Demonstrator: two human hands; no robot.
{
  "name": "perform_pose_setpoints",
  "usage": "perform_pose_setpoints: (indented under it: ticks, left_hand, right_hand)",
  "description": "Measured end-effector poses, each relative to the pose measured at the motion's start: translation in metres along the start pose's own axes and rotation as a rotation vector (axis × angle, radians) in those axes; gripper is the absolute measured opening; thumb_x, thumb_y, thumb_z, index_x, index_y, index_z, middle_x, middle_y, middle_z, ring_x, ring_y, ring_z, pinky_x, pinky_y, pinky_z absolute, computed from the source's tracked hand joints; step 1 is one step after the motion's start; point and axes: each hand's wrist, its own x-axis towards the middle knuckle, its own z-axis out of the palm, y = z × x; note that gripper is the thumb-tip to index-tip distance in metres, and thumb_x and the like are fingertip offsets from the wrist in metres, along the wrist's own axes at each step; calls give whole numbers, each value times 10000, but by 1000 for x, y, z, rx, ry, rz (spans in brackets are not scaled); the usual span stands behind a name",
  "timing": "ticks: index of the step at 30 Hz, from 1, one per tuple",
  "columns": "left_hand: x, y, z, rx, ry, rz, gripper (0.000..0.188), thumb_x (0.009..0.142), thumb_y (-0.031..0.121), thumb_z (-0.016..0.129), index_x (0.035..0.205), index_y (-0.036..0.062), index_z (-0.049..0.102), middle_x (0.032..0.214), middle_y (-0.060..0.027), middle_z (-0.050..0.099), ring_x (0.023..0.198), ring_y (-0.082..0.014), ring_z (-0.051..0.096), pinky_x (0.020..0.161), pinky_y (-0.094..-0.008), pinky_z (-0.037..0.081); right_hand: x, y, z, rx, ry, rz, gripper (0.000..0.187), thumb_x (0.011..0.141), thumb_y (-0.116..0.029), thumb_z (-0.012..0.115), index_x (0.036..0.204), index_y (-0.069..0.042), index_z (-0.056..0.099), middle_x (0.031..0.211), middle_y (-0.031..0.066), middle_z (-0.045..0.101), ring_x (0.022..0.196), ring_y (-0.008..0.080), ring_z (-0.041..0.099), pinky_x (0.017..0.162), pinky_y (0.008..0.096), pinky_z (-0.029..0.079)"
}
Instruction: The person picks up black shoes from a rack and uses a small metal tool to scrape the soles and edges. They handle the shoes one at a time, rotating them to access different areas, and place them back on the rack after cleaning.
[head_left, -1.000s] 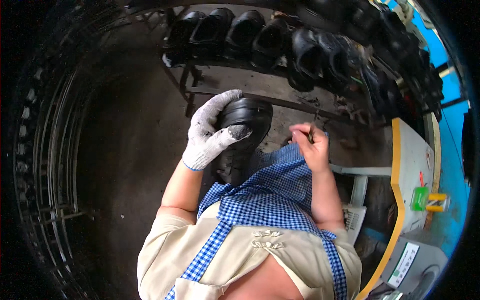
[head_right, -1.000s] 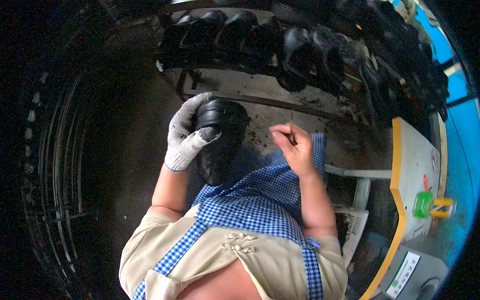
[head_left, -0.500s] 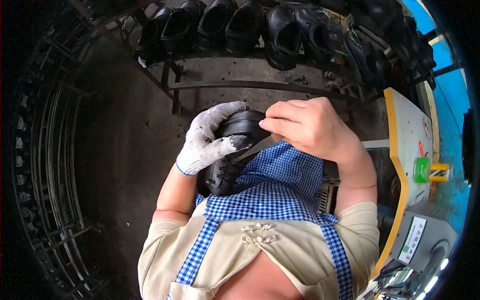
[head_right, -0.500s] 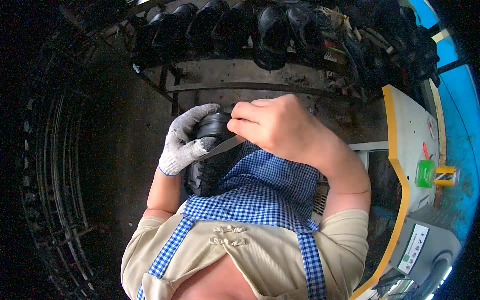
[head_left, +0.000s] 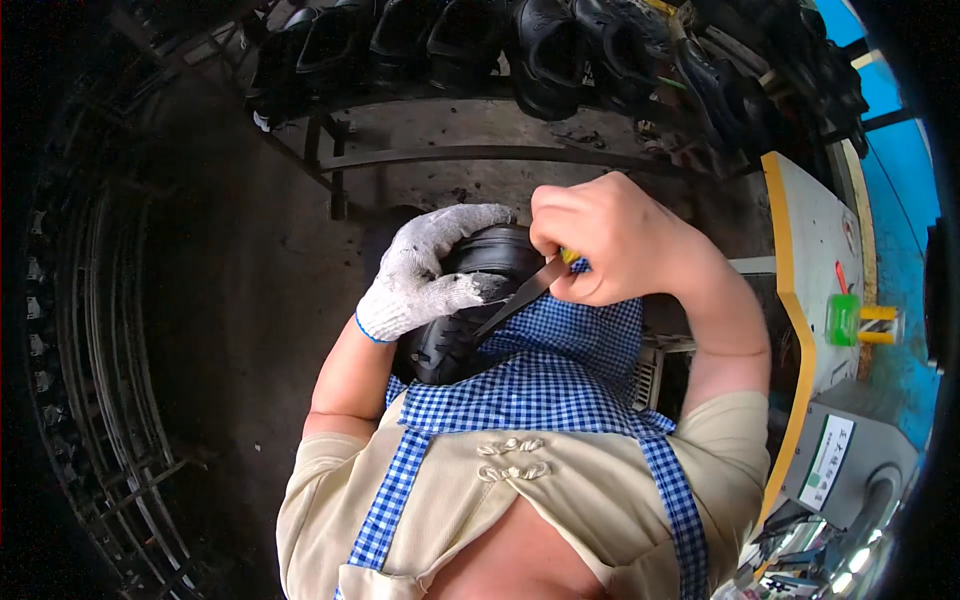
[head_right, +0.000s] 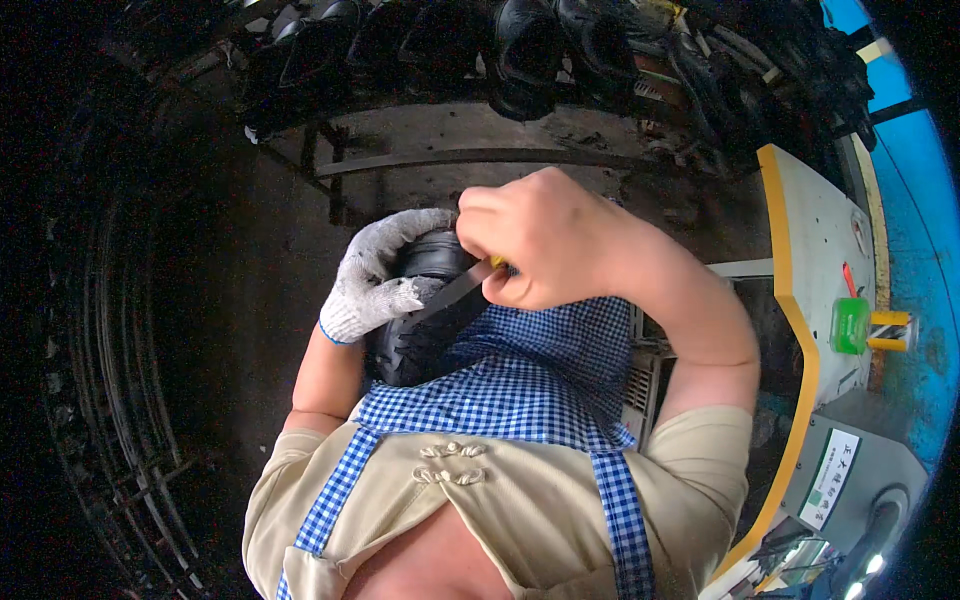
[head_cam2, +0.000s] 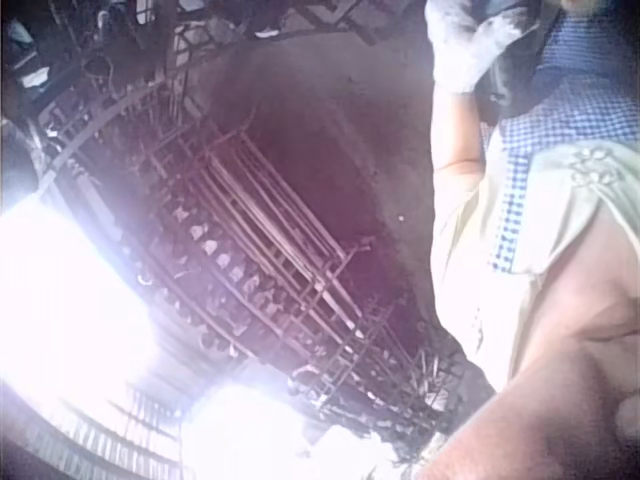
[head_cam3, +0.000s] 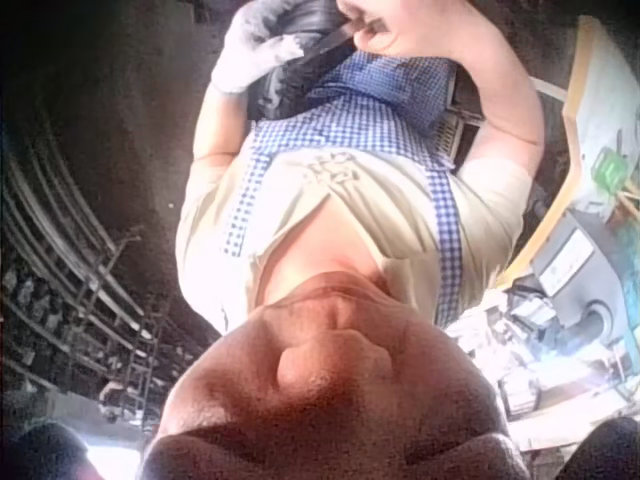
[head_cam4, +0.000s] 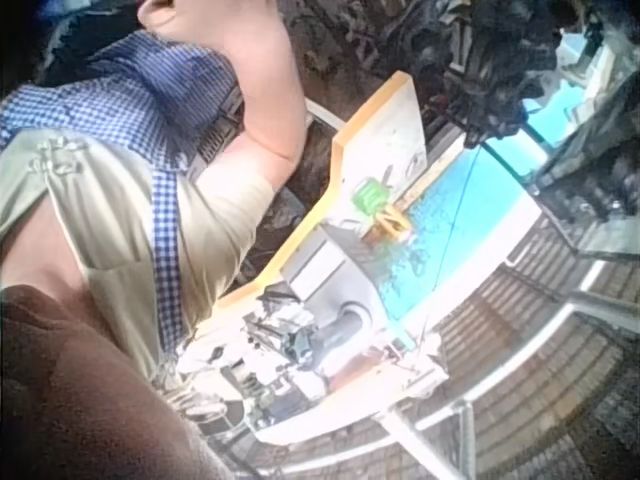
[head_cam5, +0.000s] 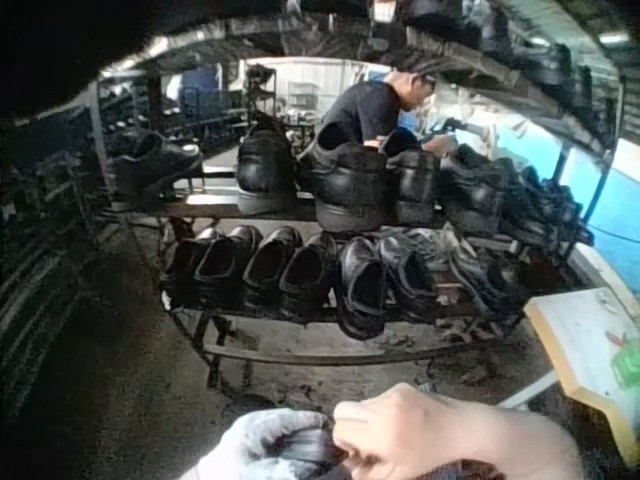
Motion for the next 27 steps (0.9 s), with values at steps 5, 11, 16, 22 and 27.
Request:
perform_pose_setpoints:
  ticks: [5, 11, 16, 22, 27]
  left_hand:
    - [4, 9, -2, -74, 17, -101, 718, 659, 351, 831, 1200, -54, 590, 1122, -149, 635, 1030, -232, 619, 925, -345, 479]
    - [4, 3, -40, -327, 668, 58, 540, 840, 263, 689, 1294, 27, 517, 1200, -115, 584, 1099, -215, 573, 970, -357, 475]
    - [17, -12, -76, -1057, 885, 32, 418, 941, 363, 556, 1246, 78, 543, 1096, -143, 659, 932, -310, 671, 826, -442, 578]
    - [5, -32, -82, -774, 962, 56, 390, 958, 256, 560, 1319, 125, 486, 1236, -76, 578, 1123, -231, 567, 943, -401, 491]
    - [3, -3, -72, -665, 885, 149, 476, 990, 254, 514, 1433, 139, 383, 1336, -33, 528, 1175, -198, 537, 957, -346, 467]
  right_hand:
    - [-20, 37, 31, 696, 268, 56, 106, 663, 6, 585, 732, -36, 515, 706, 34, 512, 610, 114, 482, 540, 258, 380]
    - [-37, 45, 104, 223, 413, 297, 498, 672, -173, 843, 1083, -47, 592, 930, 82, 644, 658, 119, 561, 543, 244, 441]
    - [-46, 24, 139, 600, 357, 464, 1011, 632, -185, 889, 1466, -65, 331, 1214, 164, 615, 683, 151, 649, 552, 246, 514]
    - [-42, 40, 156, 1377, 668, 483, 685, 727, -69, 775, 1329, -55, 449, 1097, 100, 662, 560, 142, 610, 458, 244, 493]
    - [-33, 51, 146, 1562, 718, 307, 626, 794, -161, 704, 1349, -31, 444, 1185, 147, 609, 594, 135, 605, 428, 218, 484]
